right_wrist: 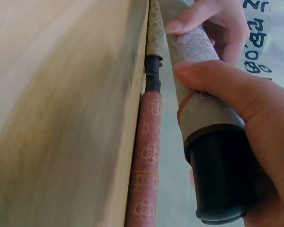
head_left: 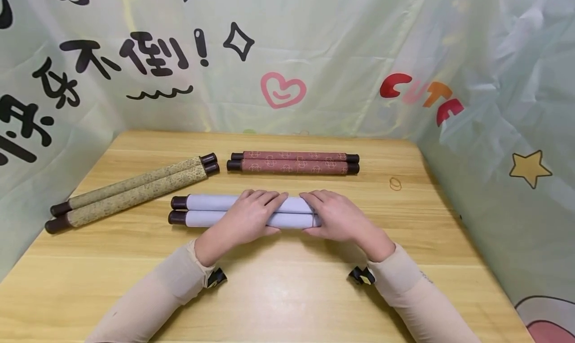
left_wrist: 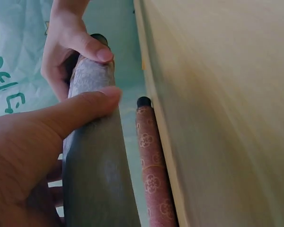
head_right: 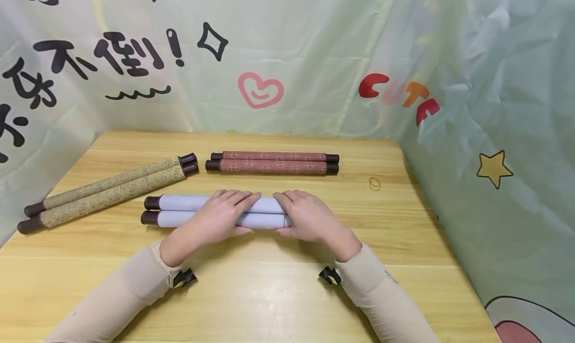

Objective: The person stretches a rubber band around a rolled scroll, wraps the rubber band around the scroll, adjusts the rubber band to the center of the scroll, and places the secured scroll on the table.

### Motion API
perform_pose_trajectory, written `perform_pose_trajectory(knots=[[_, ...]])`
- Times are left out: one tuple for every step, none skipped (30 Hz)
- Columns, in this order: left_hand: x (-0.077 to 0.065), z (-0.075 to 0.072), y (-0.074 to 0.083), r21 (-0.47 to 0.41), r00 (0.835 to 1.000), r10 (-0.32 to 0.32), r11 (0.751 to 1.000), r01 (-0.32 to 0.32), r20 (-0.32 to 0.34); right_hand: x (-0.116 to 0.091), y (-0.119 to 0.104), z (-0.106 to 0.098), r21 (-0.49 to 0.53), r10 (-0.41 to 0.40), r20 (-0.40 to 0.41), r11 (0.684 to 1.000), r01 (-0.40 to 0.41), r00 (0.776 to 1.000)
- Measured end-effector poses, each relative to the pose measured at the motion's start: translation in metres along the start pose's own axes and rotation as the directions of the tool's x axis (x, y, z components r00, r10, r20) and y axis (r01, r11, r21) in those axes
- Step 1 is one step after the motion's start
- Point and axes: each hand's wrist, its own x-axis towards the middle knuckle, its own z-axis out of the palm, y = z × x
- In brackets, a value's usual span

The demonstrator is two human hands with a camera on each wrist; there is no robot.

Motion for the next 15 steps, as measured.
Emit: perform_pose_trajectory(knots=[[-0.001, 0.001, -0.001, -0.001, 1.000, -0.001, 1.000, 0.001, -0.005, 0.000, 0.002, -0.001, 0.001, 0.002, 0.003, 1.000, -0.002, 1.000], [-0.002, 0.001, -0.003, -0.004, 1.000, -0.004, 1.000, 0.004, -0.012, -0.001, 0.003, -0.001, 0.003, 0.003, 0.007, 1.000, -0.003, 1.000], [-0.003, 0.001, -0.004, -0.009, 1.000, -0.009, 1.000, 0.009, -0.019, -0.001, 0.005, -0.002, 0.006, 0.006, 0.010, 1.000, -0.006, 1.000], [-0.004, 0.001, -0.006, -0.013, 1.000, -0.011, 1.000, 0.011, -0.028, -0.002, 0.007, -0.002, 0.008, 0.010, 0.014, 1.000, -0.010, 1.000], [-0.006, 0.000, -0.007, -0.016, 0.999, -0.015, 1.000, 0.015, -0.032, -0.002, 0.008, -0.003, 0.008, 0.015, 0.018, 1.000, -0.015, 1.000], [-0.007, 0.000, -0.009, -0.016, 0.999, -0.019, 1.000, 0.018, -0.038, -0.003, 0.009, -0.003, 0.012, 0.021, 0.022, 1.000, -0.021, 1.000], [-0.009, 0.000, -0.010, -0.020, 0.999, -0.024, 1.000, 0.023, -0.039, -0.003, 0.011, -0.004, 0.018, 0.025, 0.027, 1.000, -0.026, 0.999], [-0.010, -0.001, -0.012, -0.022, 0.999, -0.027, 0.999, 0.026, -0.039, -0.004, 0.012, -0.005, 0.024, 0.029, 0.032, 0.999, -0.029, 0.999], [-0.012, 0.000, -0.014, -0.020, 0.999, -0.026, 0.999, 0.025, -0.040, -0.005, 0.013, -0.005, 0.031, 0.032, 0.034, 0.999, -0.033, 0.999], [-0.013, 0.000, -0.016, -0.017, 0.999, -0.022, 1.000, 0.022, -0.042, -0.005, 0.014, -0.006, 0.037, 0.033, 0.033, 0.999, -0.035, 0.999], [-0.015, 0.001, -0.018, -0.013, 0.999, -0.018, 1.000, 0.017, -0.045, -0.006, 0.016, -0.006, 0.044, 0.033, 0.032, 0.998, -0.035, 0.999], [-0.017, 0.001, -0.021, -0.009, 0.999, -0.013, 1.000, 0.013, -0.048, -0.006, 0.017, -0.006, 0.054, 0.032, 0.030, 0.998, -0.034, 0.999], [-0.019, 0.001, -0.023, -0.006, 0.999, -0.008, 1.000, 0.008, -0.053, -0.007, 0.018, -0.007, 0.063, 0.030, 0.028, 0.998, -0.032, 0.999], [-0.020, 0.002, -0.026, -0.003, 0.998, -0.004, 1.000, 0.003, -0.056, -0.007, 0.019, -0.007, 0.068, 0.028, 0.026, 0.997, -0.030, 0.999], [-0.022, 0.002, -0.028, -0.003, 0.998, -0.002, 1.000, 0.002, -0.061, -0.008, 0.020, -0.008, 0.075, 0.027, 0.024, 0.997, -0.028, 0.999]])
